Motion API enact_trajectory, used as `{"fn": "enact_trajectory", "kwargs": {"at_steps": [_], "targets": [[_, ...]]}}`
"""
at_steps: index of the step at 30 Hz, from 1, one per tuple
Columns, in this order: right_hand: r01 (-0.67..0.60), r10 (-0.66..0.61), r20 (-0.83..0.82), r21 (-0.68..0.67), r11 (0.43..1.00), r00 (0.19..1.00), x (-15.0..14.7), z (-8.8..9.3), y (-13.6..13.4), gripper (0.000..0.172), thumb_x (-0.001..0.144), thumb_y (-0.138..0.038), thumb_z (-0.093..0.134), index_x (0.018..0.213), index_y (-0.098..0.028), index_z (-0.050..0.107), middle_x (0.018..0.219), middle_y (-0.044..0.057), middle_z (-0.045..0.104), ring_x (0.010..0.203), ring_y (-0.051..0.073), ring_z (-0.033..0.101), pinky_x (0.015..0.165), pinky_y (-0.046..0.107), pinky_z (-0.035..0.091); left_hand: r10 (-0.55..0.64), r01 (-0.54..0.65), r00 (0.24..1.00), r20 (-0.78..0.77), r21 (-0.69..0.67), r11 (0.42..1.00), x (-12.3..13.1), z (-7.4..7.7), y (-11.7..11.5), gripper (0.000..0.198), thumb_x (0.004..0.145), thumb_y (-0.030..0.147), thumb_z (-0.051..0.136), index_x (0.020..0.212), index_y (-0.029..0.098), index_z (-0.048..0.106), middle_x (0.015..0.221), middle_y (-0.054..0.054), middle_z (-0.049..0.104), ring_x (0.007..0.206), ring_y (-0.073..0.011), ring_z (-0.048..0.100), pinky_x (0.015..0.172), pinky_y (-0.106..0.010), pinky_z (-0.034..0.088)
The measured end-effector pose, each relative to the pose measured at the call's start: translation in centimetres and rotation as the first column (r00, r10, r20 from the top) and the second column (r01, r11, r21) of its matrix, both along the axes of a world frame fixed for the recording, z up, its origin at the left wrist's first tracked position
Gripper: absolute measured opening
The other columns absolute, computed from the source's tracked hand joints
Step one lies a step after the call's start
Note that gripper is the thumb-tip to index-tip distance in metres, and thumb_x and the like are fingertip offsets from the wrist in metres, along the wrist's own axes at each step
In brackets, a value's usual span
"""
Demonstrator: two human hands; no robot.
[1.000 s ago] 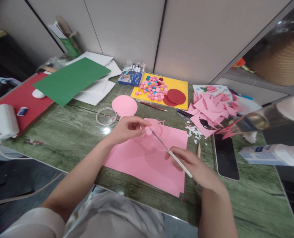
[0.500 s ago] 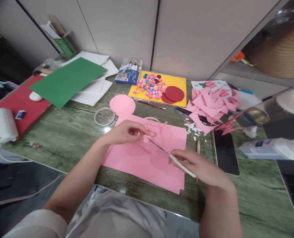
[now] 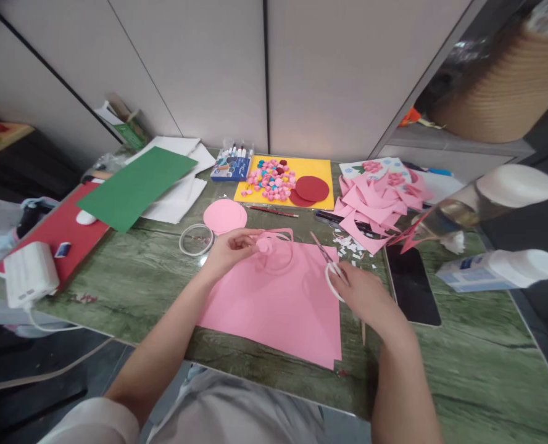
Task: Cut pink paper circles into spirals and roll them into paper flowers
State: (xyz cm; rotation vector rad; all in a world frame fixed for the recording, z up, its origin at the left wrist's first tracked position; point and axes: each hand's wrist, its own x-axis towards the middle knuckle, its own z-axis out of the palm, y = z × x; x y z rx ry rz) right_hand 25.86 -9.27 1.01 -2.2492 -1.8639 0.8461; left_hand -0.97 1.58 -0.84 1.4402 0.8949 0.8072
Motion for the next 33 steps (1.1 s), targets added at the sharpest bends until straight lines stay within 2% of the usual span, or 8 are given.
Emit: {"fn": "enact_trajectory", "kwargs": {"at_steps": [7,13,17,20,23,26,30,33], "targets": [[0.119,-0.129,0.299,0.051,0.992,0.945,-1.0,-1.8,0.8,0.036,0.085,-0.044,0.038,0.084,-0.014,0.058,0.078,0.015,0.066,0.069,0.025,0.063,0.06,0.031,0.038,0.118,-0.114,0.992,0.036,-0.083,0.99,0.3,-1.3,0.5,0.041,0.066,0.03,0.069,0.103,0.013,0.064,0.077,-0.005,0.065,0.065,-0.0097,0.055,0.061,-0.022,0.041],[0.131,-0.17,0.382,0.126,0.983,0.909,-2.1,-1.7,0.3,0.036,0.085,-0.045,0.041,0.092,-0.013,0.057,0.083,0.017,0.064,0.075,0.026,0.062,0.061,0.033,0.041,0.169,-0.158,0.984,0.061,-0.148,0.976,0.3,-2.0,0.9,0.043,0.066,0.024,0.068,0.107,0.013,0.062,0.07,-0.001,0.062,0.061,-0.0075,0.053,0.06,-0.02,0.04],[0.098,-0.227,0.443,0.295,0.951,0.867,-3.0,-1.1,0.4,0.035,0.087,-0.039,0.04,0.099,-0.011,0.055,0.089,0.019,0.062,0.085,0.031,0.059,0.068,0.038,0.041,0.17,-0.166,0.985,0.018,-0.148,0.975,0.5,-1.7,0.7,0.04,0.066,0.022,0.067,0.104,0.013,0.062,0.069,-0.001,0.062,0.06,-0.0073,0.052,0.059,-0.02,0.04],[0.054,-0.209,0.334,0.42,0.906,0.919,-3.7,-0.9,1.1,0.031,0.086,-0.036,0.042,0.102,-0.013,0.055,0.095,0.016,0.061,0.093,0.031,0.055,0.077,0.042,0.04,0.176,-0.174,0.984,0.0,-0.16,0.972,0.7,-1.5,0.6,0.037,0.066,0.022,0.066,0.101,0.012,0.063,0.069,-0.001,0.062,0.061,-0.0079,0.053,0.06,-0.021,0.041],[-0.002,-0.034,0.068,0.479,0.878,0.997,-5.2,-0.8,2.0,0.027,0.085,-0.035,0.046,0.103,-0.017,0.055,0.101,0.012,0.061,0.097,0.027,0.054,0.085,0.042,0.04,0.166,-0.164,0.986,-0.001,-0.15,0.975,0.8,-1.5,0.4,0.037,0.066,0.021,0.065,0.102,0.013,0.062,0.07,-0.001,0.062,0.064,-0.009,0.056,0.062,-0.021,0.042],[-0.029,0.098,-0.117,0.483,0.875,0.988,-7.2,-0.5,3.2,0.034,0.083,-0.036,0.049,0.113,-0.02,0.05,0.111,0.011,0.058,0.104,0.026,0.051,0.09,0.043,0.039,0.141,-0.146,0.989,-0.051,-0.093,0.985,1.0,-1.4,0.1,0.036,0.068,0.021,0.064,0.104,0.015,0.062,0.074,-0.002,0.064,0.067,-0.0105,0.058,0.064,-0.022,0.043],[-0.072,0.126,-0.087,0.466,0.882,0.988,-9.3,-0.1,5.5,0.057,0.075,-0.042,0.059,0.128,-0.025,0.043,0.137,0.012,0.038,0.124,0.031,0.035,0.098,0.048,0.031,0.119,-0.107,0.974,-0.194,0.069,0.992,1.1,-1.2,-0.4,0.042,0.071,0.017,0.06,0.113,0.022,0.059,0.08,-0.001,0.067,0.068,-0.0109,0.058,0.064,-0.023,0.044],[-0.037,0.088,-0.091,0.458,0.888,0.992,-9.4,-0.6,7.0,0.03,0.076,-0.033,0.058,0.104,-0.022,0.061,0.139,0.011,0.035,0.125,0.031,0.033,0.098,0.048,0.031,0.105,-0.06,0.957,-0.271,0.171,0.983,1.1,-1.0,-0.5,0.042,0.074,0.018,0.06,0.115,0.026,0.057,0.085,-0.001,0.067,0.072,-0.012,0.058,0.069,-0.025,0.045]]}}
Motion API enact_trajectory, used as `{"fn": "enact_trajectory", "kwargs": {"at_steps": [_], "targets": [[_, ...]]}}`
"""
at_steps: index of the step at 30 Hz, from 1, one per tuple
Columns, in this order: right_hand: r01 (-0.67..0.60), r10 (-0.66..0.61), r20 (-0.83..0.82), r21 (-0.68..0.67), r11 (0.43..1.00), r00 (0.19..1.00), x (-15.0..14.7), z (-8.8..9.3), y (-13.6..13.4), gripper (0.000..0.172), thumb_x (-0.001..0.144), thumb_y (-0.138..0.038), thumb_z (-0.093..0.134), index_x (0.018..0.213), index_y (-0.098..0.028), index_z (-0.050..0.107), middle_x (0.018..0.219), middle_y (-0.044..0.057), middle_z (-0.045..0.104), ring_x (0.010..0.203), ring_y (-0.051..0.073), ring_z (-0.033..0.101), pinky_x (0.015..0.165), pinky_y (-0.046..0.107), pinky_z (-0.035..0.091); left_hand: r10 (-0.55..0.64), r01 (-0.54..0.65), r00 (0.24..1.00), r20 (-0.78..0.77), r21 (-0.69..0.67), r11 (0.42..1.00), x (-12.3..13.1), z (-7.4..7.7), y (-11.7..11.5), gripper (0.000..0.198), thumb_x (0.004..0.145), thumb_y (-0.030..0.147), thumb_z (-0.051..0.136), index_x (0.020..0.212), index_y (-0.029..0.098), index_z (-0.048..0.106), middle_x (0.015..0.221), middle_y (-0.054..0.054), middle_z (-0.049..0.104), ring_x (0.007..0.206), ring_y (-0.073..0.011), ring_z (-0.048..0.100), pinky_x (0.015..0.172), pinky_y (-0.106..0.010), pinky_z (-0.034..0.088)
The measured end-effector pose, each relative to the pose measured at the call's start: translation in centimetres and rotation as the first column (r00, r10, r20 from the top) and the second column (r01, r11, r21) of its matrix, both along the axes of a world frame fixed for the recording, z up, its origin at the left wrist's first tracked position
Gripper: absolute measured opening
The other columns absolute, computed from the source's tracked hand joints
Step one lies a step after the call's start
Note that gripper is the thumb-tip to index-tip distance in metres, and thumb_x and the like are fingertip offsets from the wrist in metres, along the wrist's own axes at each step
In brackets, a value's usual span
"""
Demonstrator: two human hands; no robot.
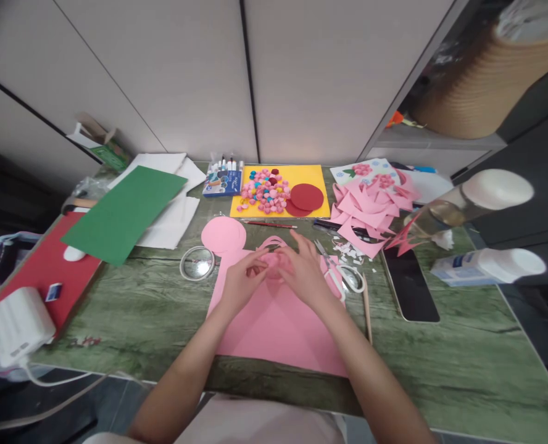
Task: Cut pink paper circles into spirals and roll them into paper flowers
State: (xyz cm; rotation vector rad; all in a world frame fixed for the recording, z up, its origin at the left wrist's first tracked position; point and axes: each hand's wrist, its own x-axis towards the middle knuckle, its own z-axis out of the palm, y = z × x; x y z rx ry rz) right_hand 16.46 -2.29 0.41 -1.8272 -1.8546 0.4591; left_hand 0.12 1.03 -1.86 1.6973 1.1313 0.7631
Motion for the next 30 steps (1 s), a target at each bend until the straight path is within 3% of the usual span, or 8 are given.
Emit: {"fn": "enact_trajectory", "kwargs": {"at_steps": [2,5,9,14,20,25,27,30], "targets": [[0.012,-0.012,-0.058,0.001,1.0,0.998,0.4,-0.6,0.5,0.014,0.077,-0.027,0.057,0.086,-0.021,0.065,0.13,0.01,0.047,0.119,0.028,0.04,0.098,0.046,0.032,-0.004,0.006,1.0,-0.026,0.073,0.997,-0.2,0.2,0.0,0.039,0.075,0.019,0.059,0.113,0.026,0.058,0.089,-0.002,0.066,0.077,-0.0131,0.058,0.073,-0.027,0.045],[0.066,-0.06,-0.161,0.029,0.997,0.985,1.0,-1.0,0.3,0.008,0.077,-0.026,0.058,0.077,-0.021,0.064,0.118,0.008,0.057,0.111,0.025,0.048,0.096,0.045,0.033,0.087,-0.091,0.996,0.029,0.136,0.987,-0.5,0.5,0.2,0.033,0.077,0.022,0.058,0.109,0.024,0.06,0.098,-0.005,0.06,0.085,-0.0141,0.056,0.078,-0.028,0.046],[0.136,-0.119,-0.347,0.024,0.99,0.93,1.3,-0.4,-0.9,0.012,0.077,-0.031,0.059,0.078,-0.019,0.062,0.105,0.007,0.064,0.099,0.021,0.055,0.09,0.038,0.039,0.212,-0.209,0.953,0.218,-0.039,0.977,-0.8,0.4,0.7,0.04,0.077,0.031,0.059,0.115,0.021,0.051,0.118,-0.01,0.049,0.102,-0.017,0.053,0.083,-0.029,0.046],[0.175,-0.193,-0.407,-0.081,0.981,0.893,0.9,0.2,-1.8,0.016,0.08,-0.033,0.056,0.082,-0.018,0.062,0.081,0.004,0.066,0.079,0.019,0.06,0.073,0.03,0.043,0.08,0.025,0.944,0.321,-0.311,0.95,-0.5,0.2,0.7,0.039,0.076,0.034,0.061,0.11,0.015,0.051,0.113,-0.012,0.057,0.102,-0.0191,0.056,0.087,-0.032,0.045],[0.131,-0.195,-0.47,-0.167,0.977,0.861,0.8,-0.6,-1.5,0.011,0.076,-0.03,0.058,0.08,-0.02,0.062,0.074,0.002,0.065,0.07,0.018,0.06,0.066,0.029,0.044,-0.076,0.223,0.919,0.387,-0.35,0.91,-0.3,1.0,0.4,0.032,0.077,0.033,0.059,0.102,0.013,0.058,0.106,-0.011,0.062,0.099,-0.02,0.058,0.086,-0.032,0.044],[0.092,-0.239,-0.751,-0.233,0.968,0.616,0.7,-0.5,-1.1,0.033,0.074,-0.027,0.061,0.105,-0.025,0.049,0.068,-0.001,0.065,0.058,0.016,0.06,0.058,0.029,0.047,-0.124,0.25,0.916,0.382,-0.3,0.92,-0.4,1.0,0.4,0.033,0.074,0.023,0.062,0.105,0.015,0.058,0.107,-0.009,0.062,0.095,-0.0176,0.059,0.087,-0.032,0.045],[0.092,-0.236,-0.815,-0.222,0.971,0.529,0.6,-0.4,-1.0,0.034,0.074,-0.026,0.062,0.104,-0.026,0.047,0.067,-0.003,0.064,0.053,0.014,0.059,0.056,0.028,0.047,-0.136,0.232,0.934,0.33,-0.273,0.934,-0.4,1.0,0.3,0.029,0.071,0.019,0.064,0.099,0.015,0.06,0.105,-0.009,0.063,0.09,-0.0164,0.06,0.085,-0.031,0.046],[0.081,-0.227,-0.829,-0.216,0.973,0.511,0.6,-0.2,-1.1,0.021,0.074,-0.027,0.062,0.092,-0.024,0.052,0.064,-0.003,0.063,0.051,0.013,0.058,0.054,0.027,0.047,-0.123,0.164,0.971,0.203,-0.202,0.966,-0.2,1.0,0.0,0.018,0.071,0.017,0.062,0.088,0.015,0.064,0.095,-0.006,0.066,0.089,-0.0159,0.06,0.083,-0.028,0.046]]}}
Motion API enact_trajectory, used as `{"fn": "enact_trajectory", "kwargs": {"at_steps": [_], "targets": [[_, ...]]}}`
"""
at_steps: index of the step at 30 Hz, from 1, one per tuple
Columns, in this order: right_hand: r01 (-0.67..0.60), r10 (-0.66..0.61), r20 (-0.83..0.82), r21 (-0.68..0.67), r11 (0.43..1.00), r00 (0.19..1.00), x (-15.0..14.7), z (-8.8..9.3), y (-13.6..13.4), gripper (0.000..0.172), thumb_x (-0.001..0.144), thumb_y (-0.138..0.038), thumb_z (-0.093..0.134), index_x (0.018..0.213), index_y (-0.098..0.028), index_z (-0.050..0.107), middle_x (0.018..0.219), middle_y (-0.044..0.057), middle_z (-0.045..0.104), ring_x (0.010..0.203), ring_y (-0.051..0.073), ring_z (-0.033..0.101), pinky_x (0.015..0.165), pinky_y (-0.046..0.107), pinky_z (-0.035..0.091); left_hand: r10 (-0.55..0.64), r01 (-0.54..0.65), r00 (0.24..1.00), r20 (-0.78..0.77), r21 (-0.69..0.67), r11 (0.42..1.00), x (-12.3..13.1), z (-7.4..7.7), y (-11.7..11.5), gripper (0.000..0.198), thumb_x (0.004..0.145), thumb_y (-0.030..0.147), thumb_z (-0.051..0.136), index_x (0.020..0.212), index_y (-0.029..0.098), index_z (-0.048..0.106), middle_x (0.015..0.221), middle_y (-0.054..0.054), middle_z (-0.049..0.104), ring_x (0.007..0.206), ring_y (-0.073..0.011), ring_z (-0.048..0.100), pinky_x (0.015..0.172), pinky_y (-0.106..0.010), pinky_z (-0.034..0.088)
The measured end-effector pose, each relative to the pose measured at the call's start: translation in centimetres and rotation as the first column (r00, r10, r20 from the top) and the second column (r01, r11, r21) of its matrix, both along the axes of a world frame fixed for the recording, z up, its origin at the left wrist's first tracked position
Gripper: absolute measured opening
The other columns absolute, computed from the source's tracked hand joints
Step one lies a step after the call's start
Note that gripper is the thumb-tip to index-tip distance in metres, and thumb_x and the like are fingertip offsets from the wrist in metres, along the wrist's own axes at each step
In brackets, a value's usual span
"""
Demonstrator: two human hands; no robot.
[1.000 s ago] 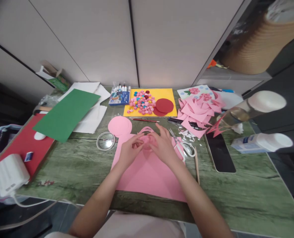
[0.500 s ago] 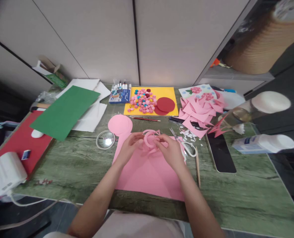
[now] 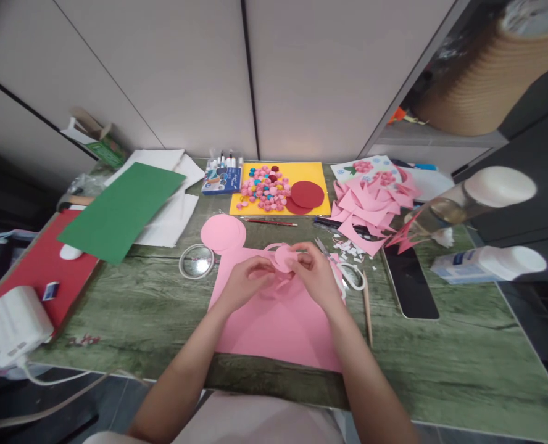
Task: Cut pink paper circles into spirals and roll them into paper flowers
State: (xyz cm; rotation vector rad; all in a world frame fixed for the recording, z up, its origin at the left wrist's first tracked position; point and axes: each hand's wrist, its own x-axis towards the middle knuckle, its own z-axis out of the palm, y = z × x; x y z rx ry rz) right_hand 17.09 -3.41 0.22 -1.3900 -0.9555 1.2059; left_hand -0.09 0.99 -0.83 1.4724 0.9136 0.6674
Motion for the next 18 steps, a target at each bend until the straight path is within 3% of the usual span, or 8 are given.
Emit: {"fn": "enact_trajectory", "kwargs": {"at_steps": [4,9,14,18], "targets": [[0.028,-0.028,0.009,0.006,1.0,1.0,0.1,-0.2,-0.3,0.016,0.073,-0.03,0.064,0.084,-0.021,0.056,0.061,-0.004,0.061,0.053,0.012,0.058,0.056,0.027,0.048,0.023,-0.008,0.994,-0.104,0.139,0.99,0.2,0.0,-0.3,0.016,0.073,0.013,0.056,0.084,0.018,0.066,0.089,-0.002,0.067,0.087,-0.0135,0.06,0.08,-0.026,0.045],[0.108,-0.11,0.062,0.032,0.994,0.992,0.5,-0.5,-0.5,0.014,0.075,-0.032,0.063,0.083,-0.02,0.062,0.072,0.0,0.064,0.06,0.012,0.058,0.058,0.026,0.048,0.026,0.027,0.983,-0.18,0.287,0.958,0.1,0.0,-0.2,0.021,0.074,0.011,0.054,0.086,0.02,0.067,0.089,-0.001,0.067,0.084,-0.0126,0.06,0.077,-0.025,0.046],[-0.015,0.016,-0.016,0.05,0.999,1.0,1.0,0.5,-0.9,0.024,0.074,-0.029,0.066,0.097,-0.021,0.061,0.106,0.007,0.065,0.09,0.018,0.062,0.072,0.029,0.05,0.047,0.031,0.98,-0.196,0.376,0.926,-0.1,-0.2,-0.1,0.023,0.075,0.009,0.052,0.09,0.02,0.067,0.088,-0.001,0.066,0.083,-0.012,0.059,0.077,-0.025,0.046],[-0.053,0.05,0.081,0.042,0.998,0.995,1.5,1.1,-1.1,0.025,0.074,-0.028,0.065,0.098,-0.021,0.061,0.106,0.007,0.066,0.095,0.02,0.062,0.077,0.031,0.049,0.054,0.074,0.967,-0.251,0.475,0.877,-0.2,-0.6,-0.1,0.021,0.076,0.011,0.053,0.09,0.019,0.067,0.085,-0.002,0.064,0.082,-0.0124,0.058,0.076,-0.026,0.045]]}}
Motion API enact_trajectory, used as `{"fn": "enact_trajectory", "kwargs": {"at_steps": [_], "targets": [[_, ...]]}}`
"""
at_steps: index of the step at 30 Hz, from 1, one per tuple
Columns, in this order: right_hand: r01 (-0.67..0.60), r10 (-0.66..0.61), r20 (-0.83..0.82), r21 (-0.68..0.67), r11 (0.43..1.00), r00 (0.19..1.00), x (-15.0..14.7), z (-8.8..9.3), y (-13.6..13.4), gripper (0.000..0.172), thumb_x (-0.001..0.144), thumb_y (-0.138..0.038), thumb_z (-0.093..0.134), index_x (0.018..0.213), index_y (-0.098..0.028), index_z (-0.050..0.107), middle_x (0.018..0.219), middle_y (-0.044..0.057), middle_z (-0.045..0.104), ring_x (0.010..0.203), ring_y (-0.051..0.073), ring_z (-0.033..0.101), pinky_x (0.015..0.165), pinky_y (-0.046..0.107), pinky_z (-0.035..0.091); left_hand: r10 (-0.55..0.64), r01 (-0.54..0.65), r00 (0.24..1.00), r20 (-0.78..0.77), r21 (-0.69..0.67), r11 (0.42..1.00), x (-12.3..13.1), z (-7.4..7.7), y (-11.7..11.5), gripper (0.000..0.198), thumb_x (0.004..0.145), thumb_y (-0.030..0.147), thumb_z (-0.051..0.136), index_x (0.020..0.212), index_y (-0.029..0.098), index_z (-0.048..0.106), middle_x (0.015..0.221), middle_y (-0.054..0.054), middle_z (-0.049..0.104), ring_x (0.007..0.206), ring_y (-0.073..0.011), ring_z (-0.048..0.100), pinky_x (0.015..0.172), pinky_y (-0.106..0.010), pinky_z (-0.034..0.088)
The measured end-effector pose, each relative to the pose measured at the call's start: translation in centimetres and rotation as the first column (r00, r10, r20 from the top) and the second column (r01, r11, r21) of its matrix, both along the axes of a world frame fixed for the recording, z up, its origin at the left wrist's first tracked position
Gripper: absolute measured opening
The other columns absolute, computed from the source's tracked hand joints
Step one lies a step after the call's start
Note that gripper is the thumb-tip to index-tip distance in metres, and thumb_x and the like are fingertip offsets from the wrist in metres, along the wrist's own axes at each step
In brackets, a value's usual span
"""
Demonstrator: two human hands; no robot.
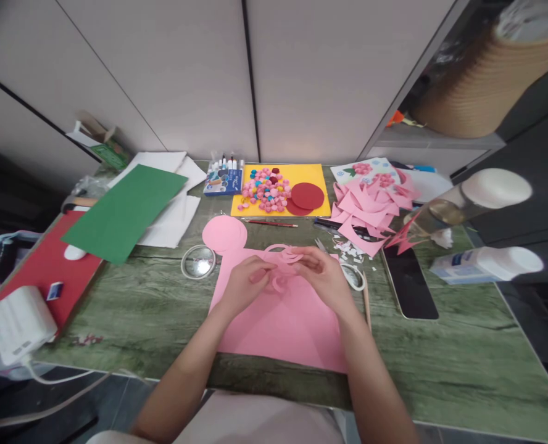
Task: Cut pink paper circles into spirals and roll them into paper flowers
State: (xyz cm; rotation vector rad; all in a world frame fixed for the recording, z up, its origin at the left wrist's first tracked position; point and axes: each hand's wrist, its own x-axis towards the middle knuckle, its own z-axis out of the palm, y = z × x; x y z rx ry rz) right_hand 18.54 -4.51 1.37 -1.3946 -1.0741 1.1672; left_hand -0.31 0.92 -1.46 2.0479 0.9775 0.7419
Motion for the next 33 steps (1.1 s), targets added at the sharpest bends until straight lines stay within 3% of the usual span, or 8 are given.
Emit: {"fn": "enact_trajectory", "kwargs": {"at_steps": [6,13,18,23,25,27,30,33], "targets": [[0.021,-0.024,0.477,0.011,1.0,0.879,0.5,1.2,0.1,0.02,0.082,-0.034,0.054,0.09,-0.022,0.068,0.08,0.003,0.067,0.07,0.016,0.06,0.066,0.03,0.044,-0.096,0.112,0.993,-0.071,0.29,0.95,0.0,-0.4,-0.2,0.019,0.081,0.017,0.051,0.091,0.02,0.066,0.078,-0.003,0.063,0.077,-0.0139,0.056,0.07,-0.028,0.043],[-0.22,0.138,0.737,0.015,0.975,0.662,1.0,2.0,1.8,0.014,0.078,-0.026,0.058,0.082,-0.024,0.071,0.089,0.005,0.058,0.088,0.02,0.053,0.08,0.035,0.04,-0.188,0.187,0.982,-0.035,0.392,0.901,-0.1,-0.6,-0.4,0.016,0.083,0.021,0.051,0.089,0.021,0.065,0.082,-0.004,0.065,0.082,-0.0137,0.056,0.073,-0.029,0.042],[-0.442,0.401,0.655,-0.113,0.89,0.64,1.2,2.3,2.9,0.018,0.081,-0.029,0.052,0.08,-0.024,0.069,0.084,0.004,0.065,0.083,0.021,0.054,0.078,0.036,0.04,-0.116,0.121,0.993,-0.036,0.297,0.947,-0.1,0.1,-0.6,0.021,0.083,0.019,0.047,0.094,0.021,0.065,0.082,-0.005,0.064,0.082,-0.0145,0.056,0.075,-0.029,0.043],[-0.538,0.532,0.471,-0.136,0.832,0.703,1.1,2.1,3.2,0.03,0.087,-0.035,0.042,0.085,-0.023,0.07,0.092,0.004,0.066,0.09,0.021,0.056,0.085,0.036,0.04,-0.003,0.008,0.995,0.1,-0.046,0.999,0.1,1.0,-0.6,0.028,0.078,0.015,0.049,0.101,0.021,0.062,0.089,-0.003,0.063,0.084,-0.013,0.057,0.078,-0.026,0.045],[-0.437,0.433,0.417,-0.09,0.895,0.8,1.3,1.7,3.1,0.033,0.089,-0.037,0.038,0.095,-0.024,0.068,0.103,0.005,0.064,0.099,0.021,0.056,0.091,0.036,0.039,0.052,-0.007,0.982,0.184,-0.236,0.972,0.3,0.7,-0.4,0.032,0.075,0.012,0.048,0.104,0.019,0.06,0.087,-0.003,0.062,0.078,-0.011,0.058,0.074,-0.024,0.046],[-0.215,0.187,0.423,0.018,0.976,0.887,1.6,1.0,2.8,0.033,0.089,-0.039,0.038,0.105,-0.025,0.063,0.115,0.004,0.06,0.109,0.021,0.052,0.097,0.037,0.035,0.131,-0.024,0.963,0.237,-0.406,0.914,0.4,0.1,-0.1,0.032,0.074,0.011,0.046,0.103,0.016,0.059,0.083,-0.003,0.06,0.072,-0.0095,0.057,0.067,-0.021,0.046],[0.044,-0.11,0.465,0.149,0.988,0.879,2.0,-0.2,2.0,0.03,0.087,-0.039,0.043,0.108,-0.025,0.06,0.118,0.006,0.057,0.114,0.021,0.048,0.099,0.039,0.034,0.246,-0.065,0.933,0.264,-0.547,0.834,0.4,-1.1,0.5,0.03,0.073,0.013,0.047,0.1,0.014,0.059,0.079,-0.002,0.057,0.069,-0.0093,0.056,0.062,-0.02,0.046],[0.083,-0.128,0.528,0.108,0.991,0.84,1.7,-1.0,0.5,0.029,0.086,-0.039,0.045,0.105,-0.023,0.059,0.108,0.008,0.06,0.101,0.022,0.055,0.087,0.039,0.043,0.32,-0.094,0.908,0.271,-0.611,0.786,0.3,-2.0,1.0,0.029,0.072,0.015,0.049,0.1,0.014,0.058,0.077,-0.001,0.055,0.072,-0.0109,0.057,0.061,-0.021,0.047]]}}
